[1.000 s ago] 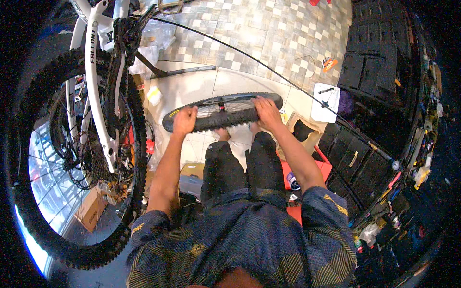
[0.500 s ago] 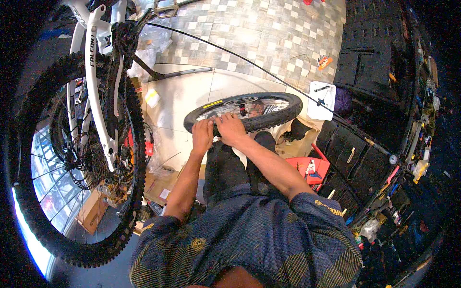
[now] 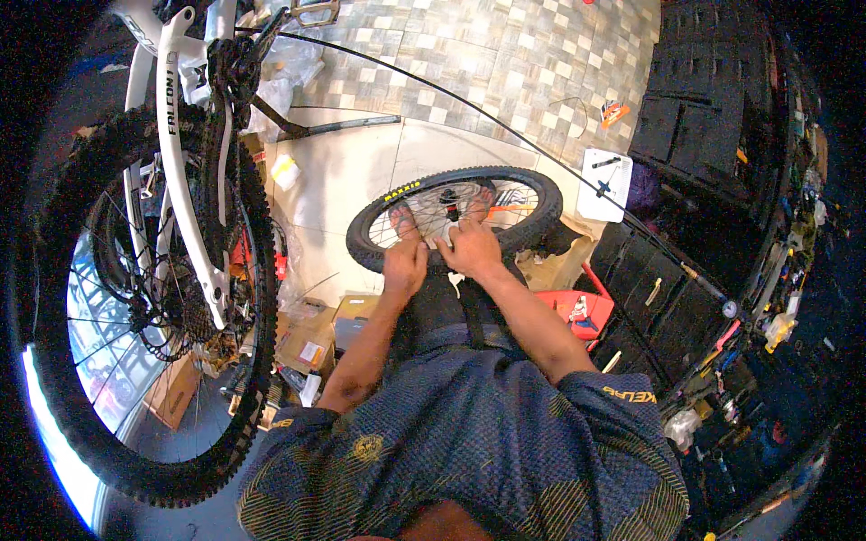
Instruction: The person installs a bicycle tire onto a wheel rim, seating the bead by hand and then inflating the inner tube using a floor pump. The person repeatedly checks the tire seating and inflates the tube in stages.
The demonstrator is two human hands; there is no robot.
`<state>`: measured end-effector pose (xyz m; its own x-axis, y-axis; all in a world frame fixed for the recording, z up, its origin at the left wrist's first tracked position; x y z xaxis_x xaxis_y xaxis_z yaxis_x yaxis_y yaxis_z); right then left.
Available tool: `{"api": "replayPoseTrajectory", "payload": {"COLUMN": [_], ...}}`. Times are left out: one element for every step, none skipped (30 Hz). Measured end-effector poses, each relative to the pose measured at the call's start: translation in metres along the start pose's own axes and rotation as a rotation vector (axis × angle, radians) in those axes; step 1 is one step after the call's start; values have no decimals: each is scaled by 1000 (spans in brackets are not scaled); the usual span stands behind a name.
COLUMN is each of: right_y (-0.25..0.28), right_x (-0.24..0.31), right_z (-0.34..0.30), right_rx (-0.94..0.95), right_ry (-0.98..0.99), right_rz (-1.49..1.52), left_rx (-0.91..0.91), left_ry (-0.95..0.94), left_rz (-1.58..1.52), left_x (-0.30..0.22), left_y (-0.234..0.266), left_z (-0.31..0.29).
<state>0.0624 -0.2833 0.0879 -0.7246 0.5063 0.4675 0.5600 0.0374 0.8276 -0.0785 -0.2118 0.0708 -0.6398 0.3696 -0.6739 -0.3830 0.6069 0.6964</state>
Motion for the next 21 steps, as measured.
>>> {"api": "replayPoseTrajectory", "payload": {"right_y": [-3, -5, -8, -11, -4, -11, -18, -21, -22, -23, -22, -21, -20, -18, -18, -18, -18, -17, -16, -15, -15], "right_x": [1, 3, 4, 4, 10, 6, 1, -3, -3, -3, -2, -2, -4, -5, -6, -5, -5, -6, -7, -5, -3], "right_z": [-3, -3, -5, -6, -8, -14, -21, -21, -20, -18, -18, -16, -12, -4, 0, 2, 7, 12, 18, 19, 17], "right_rx": [50, 67, 84, 102, -61, -5, 53, 105, 106, 106, 114, 118, 122, 117, 123, 129, 136, 130, 124, 118, 135], "right_ry": [-35, -35, -37, -39, 16, -14, -45, -77, -78, -80, -83, -81, -79, -78, -79, -80, -81, -72, -63, -56, -54], "right_rz": [-22, -20, -17, -14, -11, -15, -20, -27, -29, -32, -30, -31, -33, -36, -35, -34, -35, -34, -33, -31, -31], "left_rx": [-148, -128, -106, -82, -10, 37, 85, 130, 121, 104, 92, 81, 82, 78, 73, 84, 95, 105, 131, 159, 186], "left_ry": [-56, -44, -31, -17, -42, -63, -83, -109, -123, -124, -120, -115, -101, -96, -91, -77, -64, -51, -39, -28, -17], "left_rz": [-29, 66, 160, 253, 247, 223, 197, 170, 145, 146, 148, 151, 145, 140, 135, 128, 118, 109, 125, 141, 158], "left_x": [-5, -9, -13, -15, -13, -13, -15, -16, -17, -16, -16, -15, -15, -15, -15, -14, -13, -12, -9, -6, -3], "left_y": [-8, -11, -13, -14, -19, -23, -27, -31, -30, -29, -28, -27, -27, -27, -27, -25, -24, -24, -27, -29, -30], "left_z": [-7, -6, -6, -4, -3, -5, -8, -5, -5, 0, 0, 0, 0, 7, 12, 16, 19, 24, 33, 37, 39]}}
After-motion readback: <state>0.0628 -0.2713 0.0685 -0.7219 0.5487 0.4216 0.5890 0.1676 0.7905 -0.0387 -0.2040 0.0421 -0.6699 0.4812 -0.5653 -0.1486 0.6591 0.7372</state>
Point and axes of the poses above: each hand's wrist, its own z-axis towards the middle knuckle, its own y-axis out of the back of the hand, x = y × z, the point moved 8 cm from there along z, towards the middle knuckle, and after that the axes turned 5 degrees about -x, right-handed, at the moved point
